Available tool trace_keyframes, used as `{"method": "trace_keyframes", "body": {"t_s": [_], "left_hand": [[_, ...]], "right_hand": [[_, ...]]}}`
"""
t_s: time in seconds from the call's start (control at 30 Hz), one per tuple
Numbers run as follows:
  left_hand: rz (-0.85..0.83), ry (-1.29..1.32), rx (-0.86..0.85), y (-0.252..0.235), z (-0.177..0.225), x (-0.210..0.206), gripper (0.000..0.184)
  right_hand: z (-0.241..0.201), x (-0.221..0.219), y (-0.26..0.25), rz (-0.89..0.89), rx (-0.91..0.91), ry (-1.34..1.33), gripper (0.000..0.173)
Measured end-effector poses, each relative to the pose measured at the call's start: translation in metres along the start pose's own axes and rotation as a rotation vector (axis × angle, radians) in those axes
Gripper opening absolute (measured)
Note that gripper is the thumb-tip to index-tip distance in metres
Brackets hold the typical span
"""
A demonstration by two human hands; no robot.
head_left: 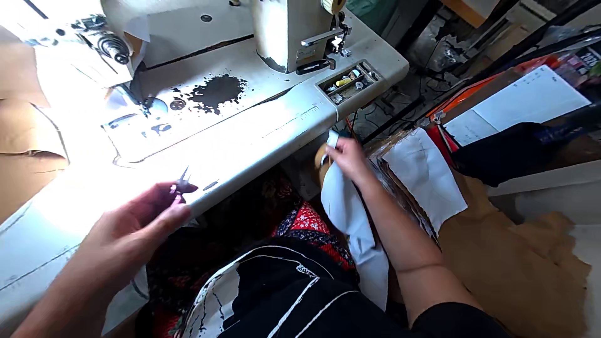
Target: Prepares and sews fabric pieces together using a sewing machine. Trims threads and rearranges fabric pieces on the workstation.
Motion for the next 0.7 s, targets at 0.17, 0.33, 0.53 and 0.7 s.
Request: {"method": "trace_keyframes", "body": {"t_s": [0.17, 0.33, 0.53, 0.7], "left_hand": [[-0.040, -0.115, -0.099, -0.008, 0.026, -0.041, 0.030], [-0.180, 0.034, -0.160, -0.019, 0.018, -0.073, 0.043], [-0.359, 0.079, -0.097, -0.030, 0.008, -0.103, 0.037], [-0.342, 0.051, -0.024, -0.040, 0.000, -0.112, 0.036]], "right_hand": [[-0.098, 0.059, -0.020, 0.427, 0.392, 0.023, 0.018], [-0.109, 0.016, 0.017, 0.118, 0.357, 0.041, 0.037], [-0.066, -0.028, 0.056, -0.189, 0.370, -0.268, 0.013], [-0.063, -0.030, 0.063, -0.367, 0.336, -0.298, 0.022]]}}
Point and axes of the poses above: each hand's wrist, its own y-axis away from the middle knuckle, its own x-axis out of the back of the hand, z = x × y, the point moved 3 cm from there along -y, towards the middle knuckle, and after that the axes turned 8 degrees about -z, right-handed, at the moved point
